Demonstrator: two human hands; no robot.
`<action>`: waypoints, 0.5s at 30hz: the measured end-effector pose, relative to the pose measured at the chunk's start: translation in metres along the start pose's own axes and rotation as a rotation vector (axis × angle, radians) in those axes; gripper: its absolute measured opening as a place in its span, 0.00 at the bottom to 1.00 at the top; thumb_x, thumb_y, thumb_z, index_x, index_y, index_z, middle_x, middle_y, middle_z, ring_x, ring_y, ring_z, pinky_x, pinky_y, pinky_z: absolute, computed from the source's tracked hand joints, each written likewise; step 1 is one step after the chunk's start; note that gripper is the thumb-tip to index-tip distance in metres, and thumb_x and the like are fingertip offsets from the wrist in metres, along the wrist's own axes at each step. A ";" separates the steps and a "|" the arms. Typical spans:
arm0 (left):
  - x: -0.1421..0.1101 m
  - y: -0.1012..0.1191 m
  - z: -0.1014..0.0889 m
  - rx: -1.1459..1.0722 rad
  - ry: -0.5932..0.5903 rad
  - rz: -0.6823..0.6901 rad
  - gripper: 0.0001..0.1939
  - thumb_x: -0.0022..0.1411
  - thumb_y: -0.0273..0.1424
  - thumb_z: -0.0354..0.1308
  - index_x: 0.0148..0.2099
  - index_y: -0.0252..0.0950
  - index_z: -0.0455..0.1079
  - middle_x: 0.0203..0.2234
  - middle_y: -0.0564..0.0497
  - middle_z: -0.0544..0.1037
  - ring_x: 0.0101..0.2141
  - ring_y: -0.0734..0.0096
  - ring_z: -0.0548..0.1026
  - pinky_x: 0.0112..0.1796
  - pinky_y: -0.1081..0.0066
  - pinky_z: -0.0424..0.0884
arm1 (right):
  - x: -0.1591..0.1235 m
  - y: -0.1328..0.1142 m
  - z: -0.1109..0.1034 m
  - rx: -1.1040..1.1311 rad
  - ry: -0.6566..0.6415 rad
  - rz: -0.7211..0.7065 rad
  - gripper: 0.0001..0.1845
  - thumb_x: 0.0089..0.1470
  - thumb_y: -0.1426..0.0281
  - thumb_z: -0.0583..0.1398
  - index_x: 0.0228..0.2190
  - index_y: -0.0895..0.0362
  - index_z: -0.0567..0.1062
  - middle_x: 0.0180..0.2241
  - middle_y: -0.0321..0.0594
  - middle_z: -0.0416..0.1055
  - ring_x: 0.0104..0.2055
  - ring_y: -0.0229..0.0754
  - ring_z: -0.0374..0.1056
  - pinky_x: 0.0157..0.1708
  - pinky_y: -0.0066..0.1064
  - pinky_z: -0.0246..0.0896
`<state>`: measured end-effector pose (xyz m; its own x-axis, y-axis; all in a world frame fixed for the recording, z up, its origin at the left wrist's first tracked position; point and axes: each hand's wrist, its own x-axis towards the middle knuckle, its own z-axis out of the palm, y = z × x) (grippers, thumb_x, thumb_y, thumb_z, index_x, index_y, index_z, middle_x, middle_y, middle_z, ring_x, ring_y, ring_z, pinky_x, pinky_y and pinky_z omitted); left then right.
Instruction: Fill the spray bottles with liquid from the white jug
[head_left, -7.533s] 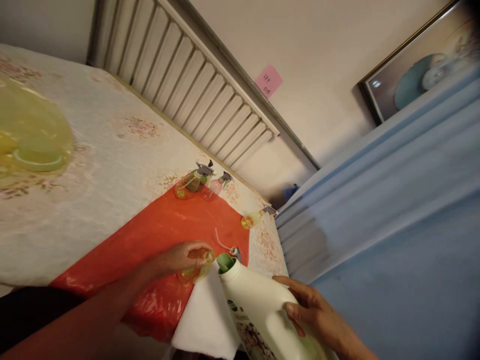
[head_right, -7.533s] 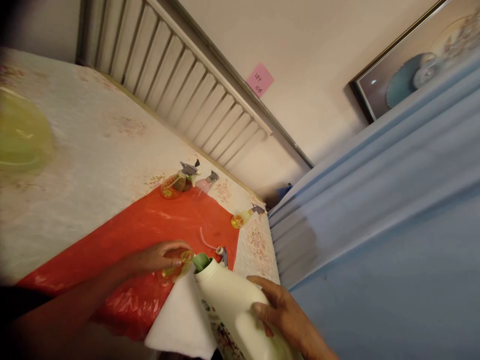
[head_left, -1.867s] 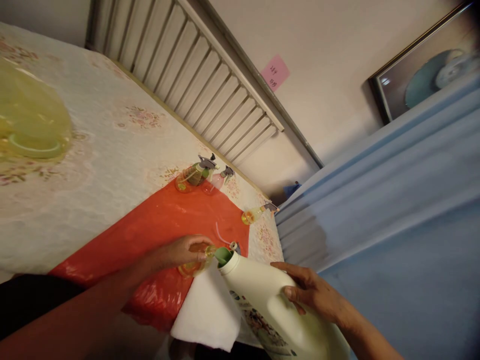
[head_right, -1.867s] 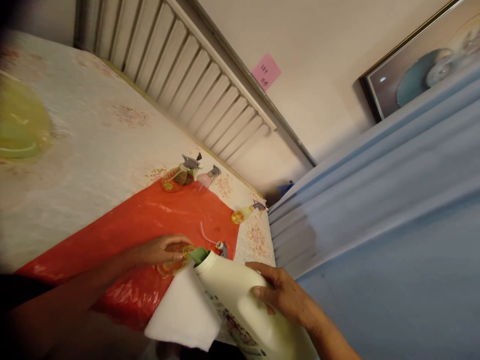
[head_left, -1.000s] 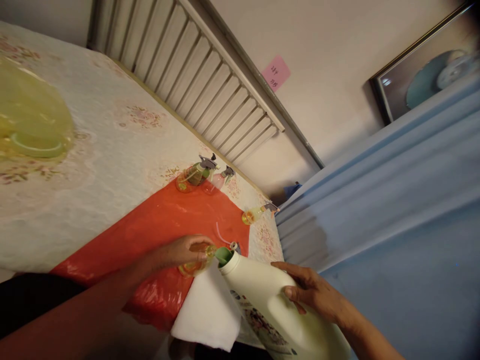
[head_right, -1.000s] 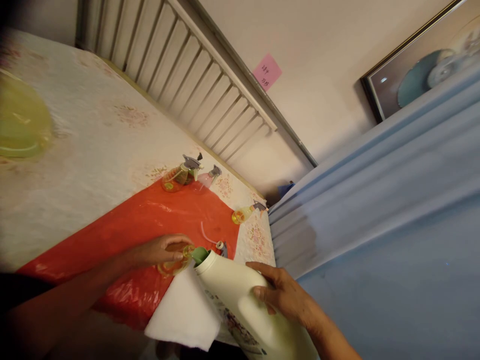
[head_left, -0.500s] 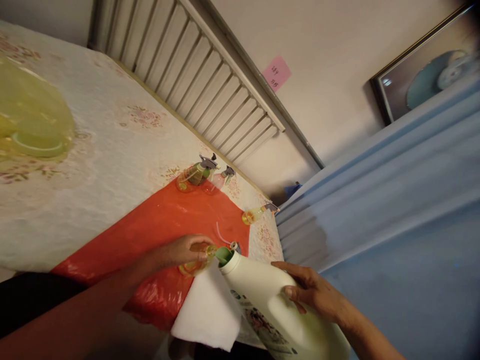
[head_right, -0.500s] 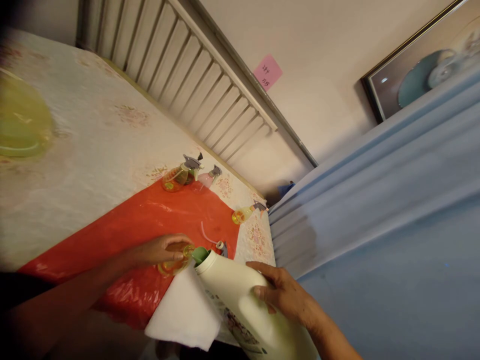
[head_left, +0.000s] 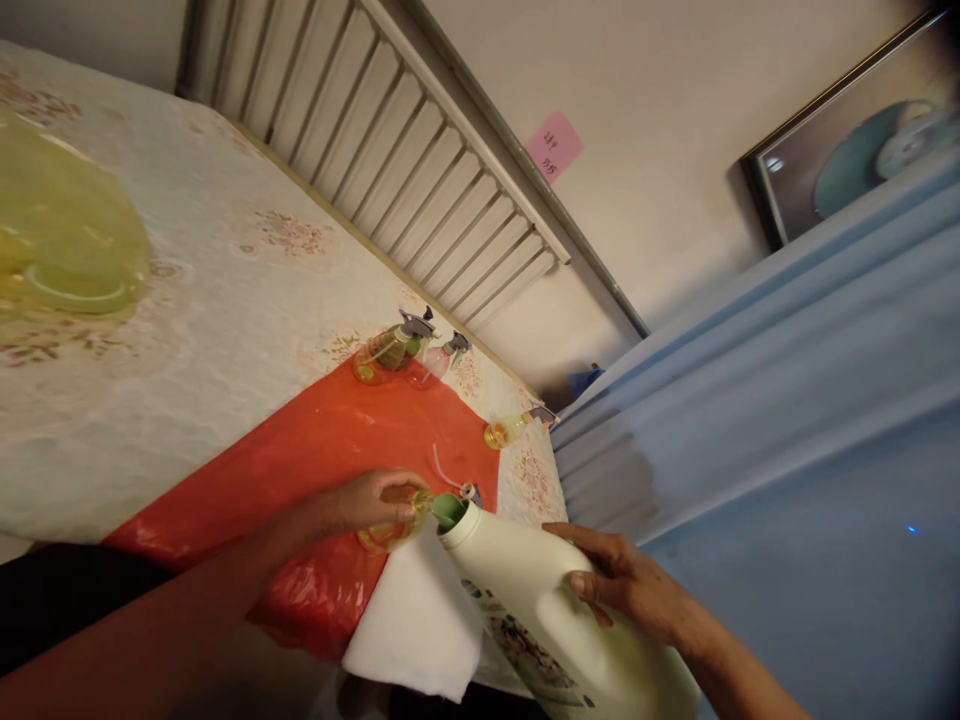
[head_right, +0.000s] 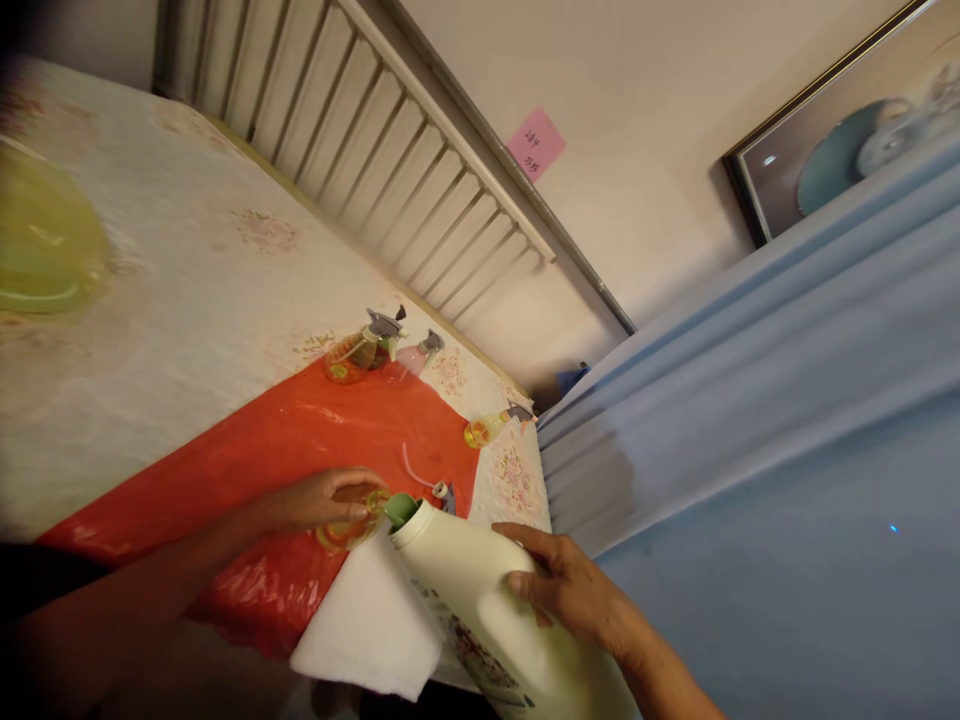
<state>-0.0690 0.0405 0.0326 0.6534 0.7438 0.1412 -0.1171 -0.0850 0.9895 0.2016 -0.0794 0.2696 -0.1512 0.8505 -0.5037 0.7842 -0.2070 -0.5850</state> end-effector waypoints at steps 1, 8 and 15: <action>0.000 0.000 0.000 -0.001 0.001 0.002 0.21 0.55 0.38 0.60 0.50 0.38 0.71 0.46 0.49 0.78 0.48 0.58 0.74 0.48 0.67 0.68 | 0.000 0.000 0.000 0.003 -0.003 -0.002 0.31 0.53 0.56 0.62 0.56 0.53 0.68 0.33 0.39 0.71 0.22 0.31 0.56 0.20 0.24 0.52; 0.000 0.002 0.000 -0.006 -0.002 0.013 0.20 0.56 0.37 0.60 0.50 0.37 0.70 0.45 0.49 0.78 0.48 0.58 0.74 0.48 0.67 0.68 | -0.001 -0.004 0.001 -0.004 -0.011 -0.011 0.31 0.54 0.57 0.62 0.56 0.55 0.68 0.33 0.39 0.71 0.23 0.31 0.55 0.20 0.24 0.51; 0.003 -0.005 -0.001 -0.010 -0.025 0.032 0.21 0.56 0.38 0.60 0.51 0.37 0.70 0.45 0.49 0.78 0.48 0.58 0.74 0.47 0.67 0.69 | 0.000 0.000 -0.001 -0.014 -0.002 0.011 0.32 0.53 0.56 0.62 0.57 0.55 0.68 0.33 0.39 0.71 0.22 0.32 0.57 0.21 0.25 0.52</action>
<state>-0.0672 0.0437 0.0277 0.6677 0.7239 0.1736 -0.1458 -0.1015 0.9841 0.2022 -0.0791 0.2696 -0.1432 0.8473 -0.5114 0.7943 -0.2099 -0.5701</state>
